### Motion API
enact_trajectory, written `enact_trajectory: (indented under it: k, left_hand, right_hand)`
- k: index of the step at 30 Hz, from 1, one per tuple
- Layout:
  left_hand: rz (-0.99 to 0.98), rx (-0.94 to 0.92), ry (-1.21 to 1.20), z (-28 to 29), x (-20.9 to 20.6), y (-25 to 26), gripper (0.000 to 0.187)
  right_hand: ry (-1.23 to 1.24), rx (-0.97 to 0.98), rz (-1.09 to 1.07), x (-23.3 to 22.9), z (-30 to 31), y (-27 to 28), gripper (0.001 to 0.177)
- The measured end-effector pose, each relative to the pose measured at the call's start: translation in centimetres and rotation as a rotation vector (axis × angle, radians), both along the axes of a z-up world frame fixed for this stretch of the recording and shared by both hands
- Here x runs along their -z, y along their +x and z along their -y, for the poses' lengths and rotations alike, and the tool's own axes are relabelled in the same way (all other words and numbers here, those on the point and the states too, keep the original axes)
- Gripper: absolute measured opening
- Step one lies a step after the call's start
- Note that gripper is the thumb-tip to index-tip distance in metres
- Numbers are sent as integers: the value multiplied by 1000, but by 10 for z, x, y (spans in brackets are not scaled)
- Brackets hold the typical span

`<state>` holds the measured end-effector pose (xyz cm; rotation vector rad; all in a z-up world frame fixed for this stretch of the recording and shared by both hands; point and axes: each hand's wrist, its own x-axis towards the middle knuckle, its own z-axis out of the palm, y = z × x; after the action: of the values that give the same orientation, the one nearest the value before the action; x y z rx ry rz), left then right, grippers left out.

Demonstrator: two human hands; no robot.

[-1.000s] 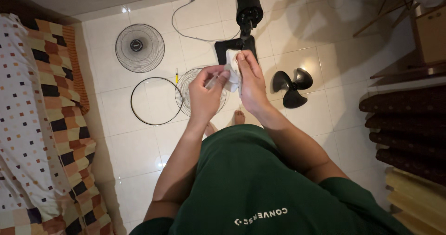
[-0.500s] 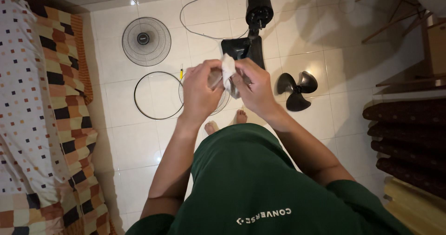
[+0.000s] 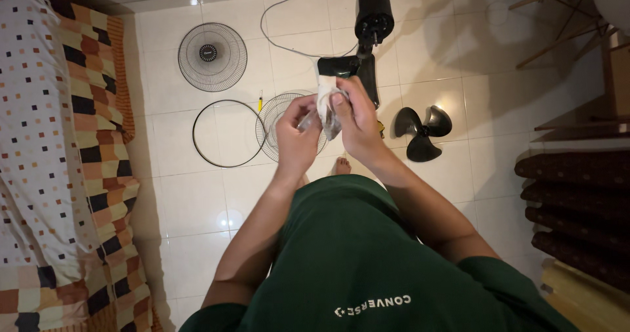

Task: The person wipes the base and motor housing of a disassembled standing fan using a white tissue and a yellow cloth. They then wipe the fan cage with the tissue. The fan blades and other parts remain on the floor.

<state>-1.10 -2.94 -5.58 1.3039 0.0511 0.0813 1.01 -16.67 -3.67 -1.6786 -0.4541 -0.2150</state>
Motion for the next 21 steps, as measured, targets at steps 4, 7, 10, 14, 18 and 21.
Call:
enact_trajectory:
  k: [4,7,10,14,18,21]
  left_hand:
    - [475,-31,906,-25,-12,8,27]
    - [587,31,1033,-28,-21,12,26]
    - [418,-29,848,-15,-24,12,28]
    - [-44,-1,393,4,-19,5,26]
    - [347,-61,820,-7,-10,8,22]
    - [520,-52,981,-18,-3,11,26]
  right_hand:
    - [-467,146,298,-18,3,1,19]
    - [-534,160,307,-21,0,4,15]
    - [-273,91,-102,-16,-3,8,16]
    - [1,103,52,-7,-2,10,19]
    - [-137,154,-20,-5,1,12,13]
    - [-456,163,356,-9,2,18,15]
